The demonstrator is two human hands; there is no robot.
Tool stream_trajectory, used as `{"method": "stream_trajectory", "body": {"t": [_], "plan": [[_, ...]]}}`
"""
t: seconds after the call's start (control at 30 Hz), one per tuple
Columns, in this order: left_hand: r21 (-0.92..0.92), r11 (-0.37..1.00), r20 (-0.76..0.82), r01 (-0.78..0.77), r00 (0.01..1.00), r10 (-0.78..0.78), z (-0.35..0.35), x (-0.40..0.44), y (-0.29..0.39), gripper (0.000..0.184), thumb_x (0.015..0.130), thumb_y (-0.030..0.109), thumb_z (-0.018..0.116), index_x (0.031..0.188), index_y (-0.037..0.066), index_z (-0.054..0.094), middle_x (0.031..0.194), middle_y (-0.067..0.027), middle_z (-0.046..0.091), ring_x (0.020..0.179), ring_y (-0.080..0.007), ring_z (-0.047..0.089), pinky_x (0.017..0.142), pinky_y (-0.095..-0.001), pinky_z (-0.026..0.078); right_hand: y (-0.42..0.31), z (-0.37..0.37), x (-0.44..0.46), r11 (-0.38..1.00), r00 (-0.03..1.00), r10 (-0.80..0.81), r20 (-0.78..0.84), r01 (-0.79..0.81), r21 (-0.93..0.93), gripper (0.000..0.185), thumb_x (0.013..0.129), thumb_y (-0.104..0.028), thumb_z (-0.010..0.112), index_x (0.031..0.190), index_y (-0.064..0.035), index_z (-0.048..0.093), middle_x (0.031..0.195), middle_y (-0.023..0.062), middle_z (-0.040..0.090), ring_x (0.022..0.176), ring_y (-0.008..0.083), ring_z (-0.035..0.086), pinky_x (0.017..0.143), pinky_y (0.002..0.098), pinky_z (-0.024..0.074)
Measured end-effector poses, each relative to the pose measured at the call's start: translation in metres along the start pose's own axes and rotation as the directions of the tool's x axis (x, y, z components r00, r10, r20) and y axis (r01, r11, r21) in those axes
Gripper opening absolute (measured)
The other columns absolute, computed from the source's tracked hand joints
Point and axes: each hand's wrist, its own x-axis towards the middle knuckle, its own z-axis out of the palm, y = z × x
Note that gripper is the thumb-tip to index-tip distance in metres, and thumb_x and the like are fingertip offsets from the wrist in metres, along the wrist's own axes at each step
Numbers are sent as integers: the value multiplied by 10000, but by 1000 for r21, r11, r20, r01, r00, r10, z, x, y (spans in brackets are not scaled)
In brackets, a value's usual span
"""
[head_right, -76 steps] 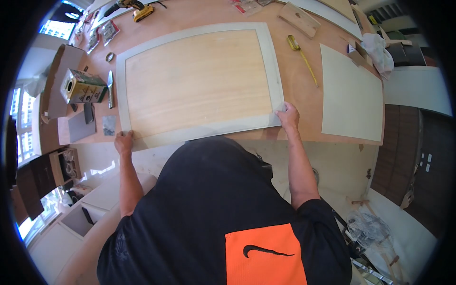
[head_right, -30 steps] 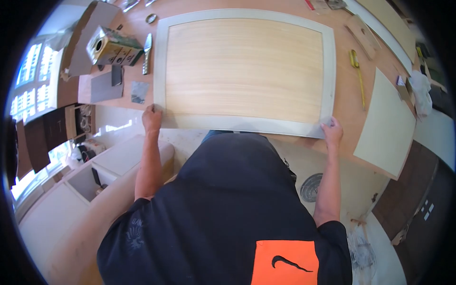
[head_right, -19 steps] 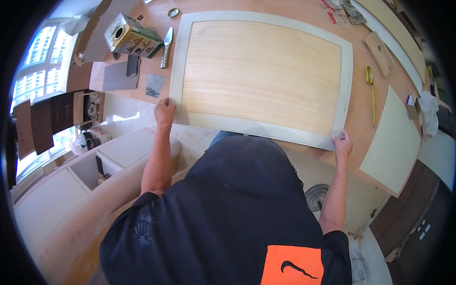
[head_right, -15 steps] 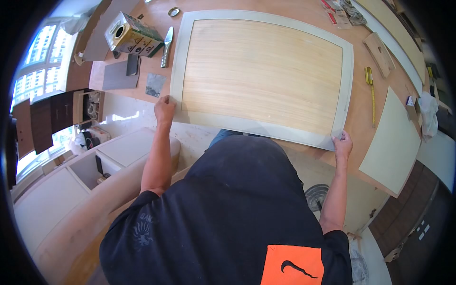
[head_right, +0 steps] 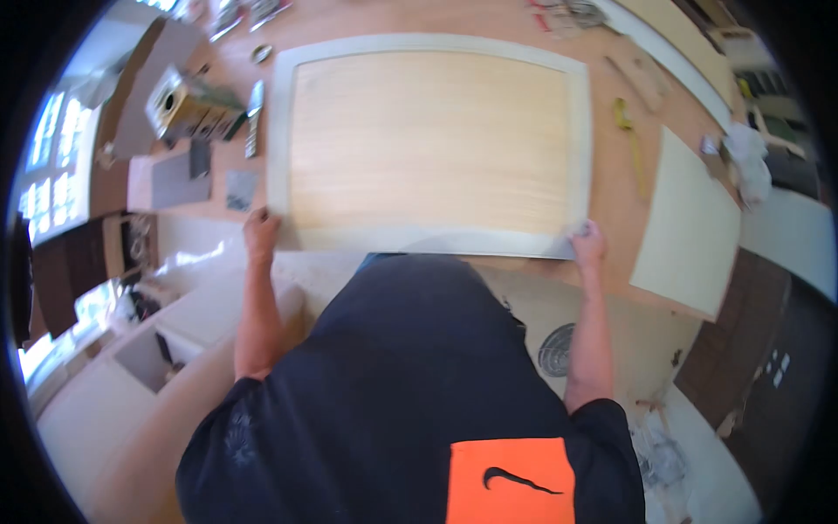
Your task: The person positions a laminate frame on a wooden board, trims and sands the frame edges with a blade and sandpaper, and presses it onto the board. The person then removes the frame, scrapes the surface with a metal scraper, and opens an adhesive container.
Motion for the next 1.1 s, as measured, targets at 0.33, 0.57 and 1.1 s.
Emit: {"method": "stream_trajectory", "body": {"t": [0.33, 0.57, 1.1], "plan": [[-305, 947, 33, 98, 995, -93, 9, 2, -5, 417, 768, 82, 704, 1155, -69, 670, 1061, -217, 719, 968, -271, 699, 875, -334, 525, -8, -3, -4, 982, 998, 69, 14, -71, 175, 580, 728, 36, 743, 1279, 76, 565, 1082, 116, 700, 949, 161, 670, 819, 278, 544], [-225, 972, 3, 64, 998, -65, 3, -6, 10, 402, 783, 78, 690, 1154, -75, 667, 1047, -202, 726, 956, -260, 701, 866, -336, 524, 16, 10, 6, 941, 996, 88, 24, -91, 326, 549, 673, -75, 809, 1185, 38, 646, 1047, 125, 721, 947, 181, 679, 843, 303, 535], [-284, 956, 22, 71, 997, -68, 7, -1, 2, 392, 789, 68, 681, 1156, -71, 674, 1050, -181, 728, 937, -225, 691, 860, -318, 520, -25, -10, -13, 922, 992, 123, 6, -117, 369, 508, 689, -22, 794, 1173, 39, 651, 1007, 95, 731, 861, 153, 688, 791, 286, 547]]}}
